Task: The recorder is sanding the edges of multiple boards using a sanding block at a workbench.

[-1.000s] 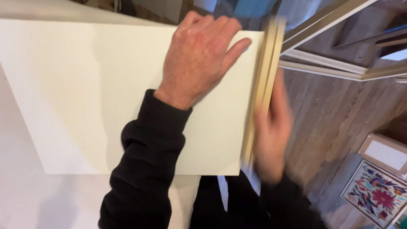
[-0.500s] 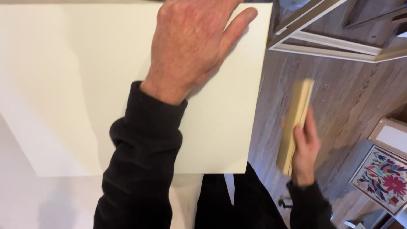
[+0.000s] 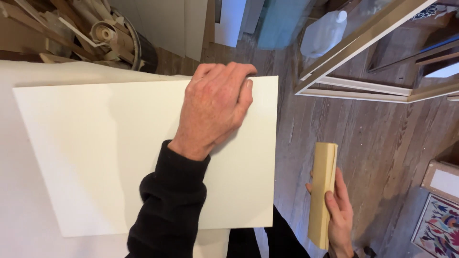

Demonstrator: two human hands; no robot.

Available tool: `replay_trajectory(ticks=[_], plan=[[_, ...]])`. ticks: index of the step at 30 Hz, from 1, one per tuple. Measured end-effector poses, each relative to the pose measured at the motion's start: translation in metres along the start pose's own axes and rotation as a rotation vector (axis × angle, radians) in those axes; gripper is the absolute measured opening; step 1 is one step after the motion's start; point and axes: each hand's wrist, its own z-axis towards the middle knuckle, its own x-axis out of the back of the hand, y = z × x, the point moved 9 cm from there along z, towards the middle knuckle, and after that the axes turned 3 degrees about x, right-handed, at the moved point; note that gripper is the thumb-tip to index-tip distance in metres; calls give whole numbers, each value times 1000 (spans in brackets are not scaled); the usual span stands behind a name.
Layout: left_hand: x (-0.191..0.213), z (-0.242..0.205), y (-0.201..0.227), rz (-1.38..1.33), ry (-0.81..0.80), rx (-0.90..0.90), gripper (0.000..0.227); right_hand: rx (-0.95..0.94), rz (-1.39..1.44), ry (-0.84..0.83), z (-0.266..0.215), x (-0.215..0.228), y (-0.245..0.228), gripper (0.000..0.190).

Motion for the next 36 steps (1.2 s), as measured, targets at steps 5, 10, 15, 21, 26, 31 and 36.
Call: replay_trajectory(ticks=[5,10,15,21,26,31,36], plan=[[83,-44,-32,199,257,150,28,-56,293,-93,-3,-8,-37,74],[161,-190,-127,426,448,585,45,-118,329,-387,19,-94,-108,78],[164,-252,-133,546,407,823,60,-212,-1,-730,5,-183,-131,75],[180,-228,-140,281,533,960,55,-134,-222,-764,-33,-172,-129,75],[194,-133,-138,293,495,609,36,-340,-67,-803,-106,-131,-78,79],[124,-4,-87,263,188,257,30,-646,205,-991,-189,-150,-15,81],[47,27,-74,184,61,48,29,-733,512,-997,-198,-177,9,74]])
